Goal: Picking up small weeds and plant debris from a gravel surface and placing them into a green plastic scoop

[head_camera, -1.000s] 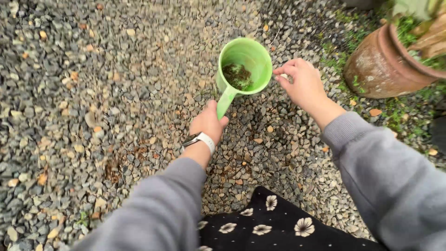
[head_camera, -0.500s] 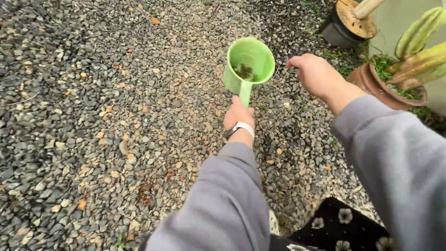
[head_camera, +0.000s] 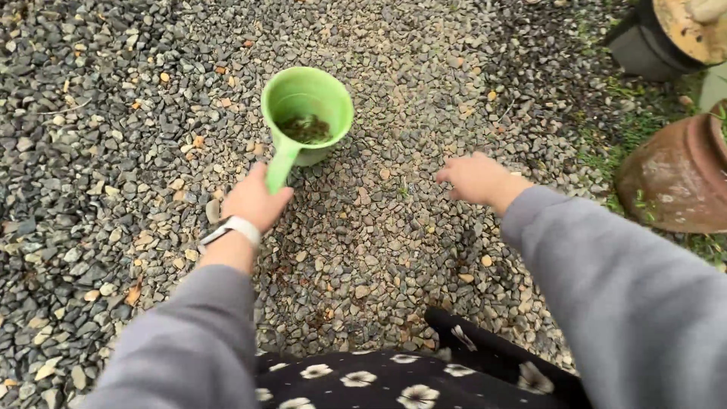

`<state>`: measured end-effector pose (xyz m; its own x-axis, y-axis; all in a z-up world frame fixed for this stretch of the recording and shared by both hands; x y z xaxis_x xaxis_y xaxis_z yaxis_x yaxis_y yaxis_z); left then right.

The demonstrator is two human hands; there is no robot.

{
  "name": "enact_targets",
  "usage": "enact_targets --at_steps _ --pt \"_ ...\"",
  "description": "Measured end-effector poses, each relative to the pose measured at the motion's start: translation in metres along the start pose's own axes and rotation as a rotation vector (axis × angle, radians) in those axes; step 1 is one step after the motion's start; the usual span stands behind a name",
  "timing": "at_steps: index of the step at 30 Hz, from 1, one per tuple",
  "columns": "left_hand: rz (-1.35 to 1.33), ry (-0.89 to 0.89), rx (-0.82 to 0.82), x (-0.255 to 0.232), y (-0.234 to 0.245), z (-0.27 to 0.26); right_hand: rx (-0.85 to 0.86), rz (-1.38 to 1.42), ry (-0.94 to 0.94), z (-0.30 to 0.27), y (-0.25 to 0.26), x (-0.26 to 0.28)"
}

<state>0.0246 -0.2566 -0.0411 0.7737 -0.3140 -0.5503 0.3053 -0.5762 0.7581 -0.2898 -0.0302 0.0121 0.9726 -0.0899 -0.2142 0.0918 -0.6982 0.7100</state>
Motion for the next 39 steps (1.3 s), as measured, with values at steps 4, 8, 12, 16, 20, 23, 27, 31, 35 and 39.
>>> enact_targets --at_steps 4,8,12,16,20,23,27,31,35,39 --pt "0.015 0.082 0.034 0.033 0.011 -0.02 -0.033 0.037 0.142 0.062 -0.031 0.028" --pt "-0.065 0.132 0.05 0.044 0.004 -0.046 -0.008 0.168 0.068 0.081 -0.04 0.048" --pt "-0.17 0.16 0.063 0.04 -0.014 -0.06 -0.201 0.305 0.061 0.093 -0.054 0.056" --pt "-0.254 0.165 0.037 0.034 -0.038 -0.072 -0.245 0.334 0.002 0.113 -0.069 0.053" --pt "-0.25 0.196 0.018 0.032 -0.047 -0.081 -0.224 0.414 -0.059 0.131 -0.073 0.05" --pt "-0.263 0.201 0.02 0.03 -0.045 -0.084 -0.238 0.413 -0.079 0.14 -0.076 0.048" --pt "-0.191 0.223 0.062 0.034 -0.046 -0.082 -0.279 0.473 -0.087 0.151 -0.085 0.044" --pt "-0.119 0.243 0.095 0.033 -0.048 -0.082 -0.317 0.435 -0.039 0.149 -0.082 0.047" --pt "-0.111 0.261 0.124 0.029 -0.043 -0.083 -0.326 0.303 0.01 0.151 -0.077 0.048" --pt "-0.1 0.256 0.166 0.027 -0.044 -0.081 -0.38 0.325 -0.003 0.141 -0.061 0.034"
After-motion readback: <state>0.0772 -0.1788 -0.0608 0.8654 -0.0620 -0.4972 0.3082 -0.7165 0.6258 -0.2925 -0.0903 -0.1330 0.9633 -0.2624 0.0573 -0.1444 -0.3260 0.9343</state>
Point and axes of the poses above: each hand's wrist, its own z-axis towards the middle knuckle, its own y-axis out of the back of the hand, x = y × z, the point moved 6 cm from there along z, towards the middle knuckle, and after that the axes turned 1 degree about x, right-handed, at the moved point
